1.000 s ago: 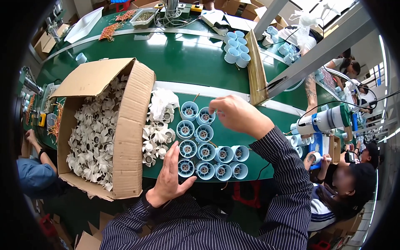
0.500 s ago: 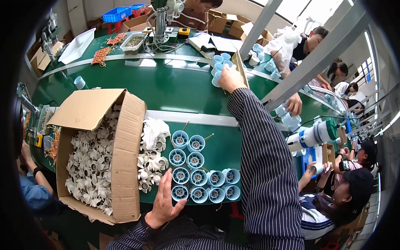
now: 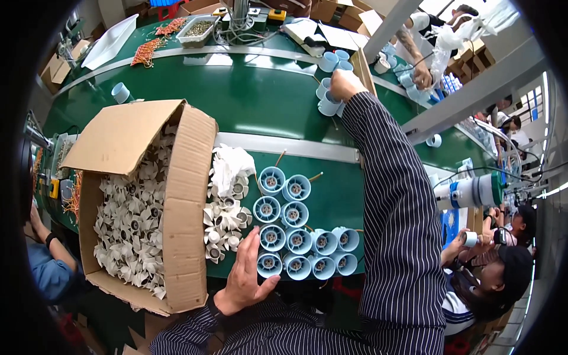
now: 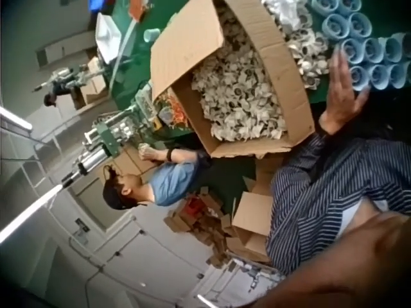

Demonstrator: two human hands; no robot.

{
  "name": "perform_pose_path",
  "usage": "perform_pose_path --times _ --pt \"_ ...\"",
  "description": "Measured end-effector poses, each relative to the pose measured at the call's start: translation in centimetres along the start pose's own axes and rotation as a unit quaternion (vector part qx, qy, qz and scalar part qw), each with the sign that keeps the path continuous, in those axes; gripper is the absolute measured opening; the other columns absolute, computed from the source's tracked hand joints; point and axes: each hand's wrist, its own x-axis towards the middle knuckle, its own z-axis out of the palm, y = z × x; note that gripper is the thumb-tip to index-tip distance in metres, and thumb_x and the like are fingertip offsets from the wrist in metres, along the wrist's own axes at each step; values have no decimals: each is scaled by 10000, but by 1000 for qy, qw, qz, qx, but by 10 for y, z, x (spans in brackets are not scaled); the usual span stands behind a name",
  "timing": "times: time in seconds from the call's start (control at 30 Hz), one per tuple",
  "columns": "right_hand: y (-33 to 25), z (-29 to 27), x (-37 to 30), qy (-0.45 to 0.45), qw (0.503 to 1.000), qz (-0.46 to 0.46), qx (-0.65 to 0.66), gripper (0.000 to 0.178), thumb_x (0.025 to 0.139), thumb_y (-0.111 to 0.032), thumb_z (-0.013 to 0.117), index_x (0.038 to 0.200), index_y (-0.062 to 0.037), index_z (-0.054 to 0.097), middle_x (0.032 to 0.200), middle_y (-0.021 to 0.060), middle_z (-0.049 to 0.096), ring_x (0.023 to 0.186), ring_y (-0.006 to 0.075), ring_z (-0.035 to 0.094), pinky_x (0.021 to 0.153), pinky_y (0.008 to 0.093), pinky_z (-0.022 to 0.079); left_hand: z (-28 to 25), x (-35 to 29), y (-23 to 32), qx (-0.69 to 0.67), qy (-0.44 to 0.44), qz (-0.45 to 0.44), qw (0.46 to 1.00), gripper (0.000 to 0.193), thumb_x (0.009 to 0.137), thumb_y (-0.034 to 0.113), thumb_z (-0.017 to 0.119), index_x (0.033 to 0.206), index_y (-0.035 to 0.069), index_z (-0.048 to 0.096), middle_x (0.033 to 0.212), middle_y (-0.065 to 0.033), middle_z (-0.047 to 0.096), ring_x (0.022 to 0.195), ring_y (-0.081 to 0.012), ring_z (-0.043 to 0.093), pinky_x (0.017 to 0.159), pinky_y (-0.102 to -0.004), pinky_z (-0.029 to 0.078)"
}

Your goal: The person picks up fan blades from a box, inserts them into fan housings, and arranges the housings on the table. They then pick up a dispenser and apply a substance to the center of each fan housing.

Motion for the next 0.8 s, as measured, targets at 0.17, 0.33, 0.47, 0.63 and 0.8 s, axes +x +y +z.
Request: perform_pose_path --times 0.17,0.33,0.47,0.63,0.8 --pt "-29 -18 -88 -124 991 -49 -16 142 903 -75 726 984 -27 833 905 223 794 796 341 789 732 416 649 3 3 -1 8 6 18 1000 1003 956 271 813 1679 -111 231 1680 -388 328 1519 -546 426 1263 -563 386" --pt "2 7 -199 -35 991 -133 4 112 877 -46 729 919 7 819 917 246 792 890 411 791 833 459 643 6 0 -2 16 7 15 1000 984 980 273 786 1687 -109 218 1694 -383 316 1537 -539 402 1281 -555 360" --pt "25 23 -252 3 994 -88 59 196 794 18 726 964 -14 819 1009 227 795 993 421 767 906 462 619 7 -3 -2 20 9 14 1000 974 992 280 775 1687 -112 216 1696 -378 316 1549 -532 385 1287 -555 350" --pt "22 31 -289 12 991 -111 77 198 808 9 747 996 -10 807 1039 208 781 1038 411 747 944 469 599 9 -5 -1 13 10 5 1000 928 1041 345 696 1685 -124 220 1706 -369 319 1574 -521 361 1308 -543 306" --pt "-4 28 -308 -28 981 -160 103 205 835 -56 804 1033 -6 797 1068 200 762 1051 401 732 954 470 588 8 -5 -2 39 8 9 999 970 999 292 770 1685 -115 217 1698 -375 314 1556 -526 377 1293 -555 339"
